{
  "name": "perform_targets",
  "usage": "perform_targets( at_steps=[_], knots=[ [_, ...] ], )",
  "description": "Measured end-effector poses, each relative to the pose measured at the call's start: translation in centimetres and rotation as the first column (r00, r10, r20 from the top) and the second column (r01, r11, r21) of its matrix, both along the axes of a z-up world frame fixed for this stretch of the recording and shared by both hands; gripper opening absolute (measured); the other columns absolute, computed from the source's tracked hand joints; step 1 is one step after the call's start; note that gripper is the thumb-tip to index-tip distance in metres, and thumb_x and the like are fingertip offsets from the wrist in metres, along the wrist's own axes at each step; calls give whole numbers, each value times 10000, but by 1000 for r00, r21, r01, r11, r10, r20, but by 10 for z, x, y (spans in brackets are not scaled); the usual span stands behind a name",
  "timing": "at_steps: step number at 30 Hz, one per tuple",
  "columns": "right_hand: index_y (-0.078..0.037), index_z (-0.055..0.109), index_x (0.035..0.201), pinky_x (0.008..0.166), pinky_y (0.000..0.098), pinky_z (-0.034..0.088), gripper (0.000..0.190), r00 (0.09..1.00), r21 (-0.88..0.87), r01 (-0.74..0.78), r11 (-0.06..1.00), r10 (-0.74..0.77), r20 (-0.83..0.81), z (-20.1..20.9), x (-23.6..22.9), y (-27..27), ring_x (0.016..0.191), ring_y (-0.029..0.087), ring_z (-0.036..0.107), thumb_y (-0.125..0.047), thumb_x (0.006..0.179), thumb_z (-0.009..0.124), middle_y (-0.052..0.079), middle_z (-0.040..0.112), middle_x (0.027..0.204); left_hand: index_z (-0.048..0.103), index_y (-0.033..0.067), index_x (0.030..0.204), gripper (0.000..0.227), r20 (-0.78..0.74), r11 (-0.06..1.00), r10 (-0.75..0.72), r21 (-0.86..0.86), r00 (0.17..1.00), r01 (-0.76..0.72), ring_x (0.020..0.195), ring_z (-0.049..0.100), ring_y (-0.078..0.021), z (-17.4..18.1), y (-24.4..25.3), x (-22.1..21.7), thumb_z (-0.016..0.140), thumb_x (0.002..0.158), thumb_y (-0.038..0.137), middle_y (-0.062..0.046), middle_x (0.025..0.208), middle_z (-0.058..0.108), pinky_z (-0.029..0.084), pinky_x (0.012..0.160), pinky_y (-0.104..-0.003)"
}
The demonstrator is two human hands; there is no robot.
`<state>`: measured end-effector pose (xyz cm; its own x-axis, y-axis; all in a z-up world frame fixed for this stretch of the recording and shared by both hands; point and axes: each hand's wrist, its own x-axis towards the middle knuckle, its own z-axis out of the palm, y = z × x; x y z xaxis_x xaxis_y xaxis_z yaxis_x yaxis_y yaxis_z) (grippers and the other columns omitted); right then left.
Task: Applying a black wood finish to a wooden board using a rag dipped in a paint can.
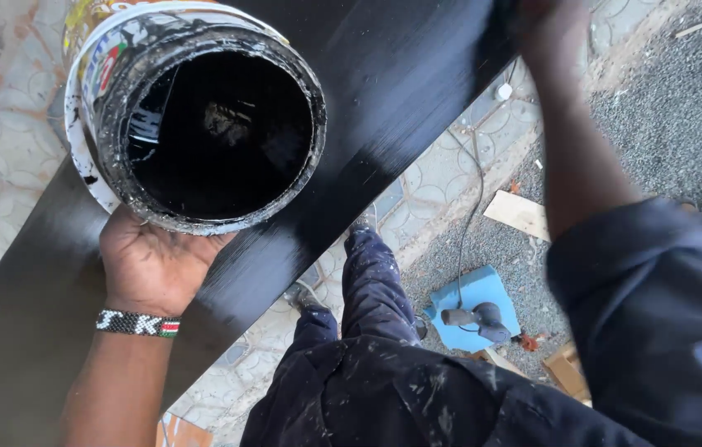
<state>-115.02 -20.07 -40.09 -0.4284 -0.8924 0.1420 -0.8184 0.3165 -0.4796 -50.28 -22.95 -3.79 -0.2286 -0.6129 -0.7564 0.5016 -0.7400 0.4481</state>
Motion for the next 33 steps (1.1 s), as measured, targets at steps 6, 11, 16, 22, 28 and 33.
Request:
perform_targets(
  at_steps=[6,11,16,22,28,33],
  knots=[
    [-219,714,1034,664,439,534,152,988,32,-59,998,54,145,-1,76,7,810,195,711,-91,1097,664,-32,749,889,764,144,1547,645,-55,998,66,16,996,-66,1598,691,-433,-2,11,17,786,927,321,-116,1637,774,563,1267,-790],
    [-210,813,983,697,506,589,259,992,-34,-115,993,117,53,33,425,133,767,418,765,-341,1124,639,89,712,772,869,159,1192,348,-49,998,12,-67,999,-15,1270,875,-376,4,37,58,722,986,397,-123,1293,915,701,1134,-707],
    [-323,766,1155,881,549,665,178,904,299,-214,930,73,420,121,617,185,1027,359,830,-416,1004,784,25,805,995,855,144,1186,333,-66,996,3,-91,998,-9,1227,877,-384,22,63,97,689,985,352,-150,1274,911,725,1079,-696],
    [-185,619,1501,973,732,653,551,795,269,-274,923,60,604,258,576,231,1186,532,826,-211,996,837,223,890,1224,816,169,1260,350,17,1000,2,24,1000,-3,1224,848,-437,30,115,155,748,1015,409,-162,1282,870,689,1115,-716],
    [-424,796,1375,1088,578,663,451,913,466,-80,881,-124,390,439,521,239,1260,403,829,-450,934,884,39,906,1211,806,148,1232,343,-61,995,-28,89,998,34,1190,843,-442,3,171,181,790,1037,430,-175,1217,840,693,1136,-709],
    [-235,833,1339,1039,652,627,400,915,436,-139,889,-53,400,529,562,239,1230,559,791,-282,943,796,223,868,1200,816,178,1131,278,-206,993,-92,58,974,106,1164,872,-469,-5,204,173,819,1027,436,-181,1149,881,739,1043,-669]
  ],
)
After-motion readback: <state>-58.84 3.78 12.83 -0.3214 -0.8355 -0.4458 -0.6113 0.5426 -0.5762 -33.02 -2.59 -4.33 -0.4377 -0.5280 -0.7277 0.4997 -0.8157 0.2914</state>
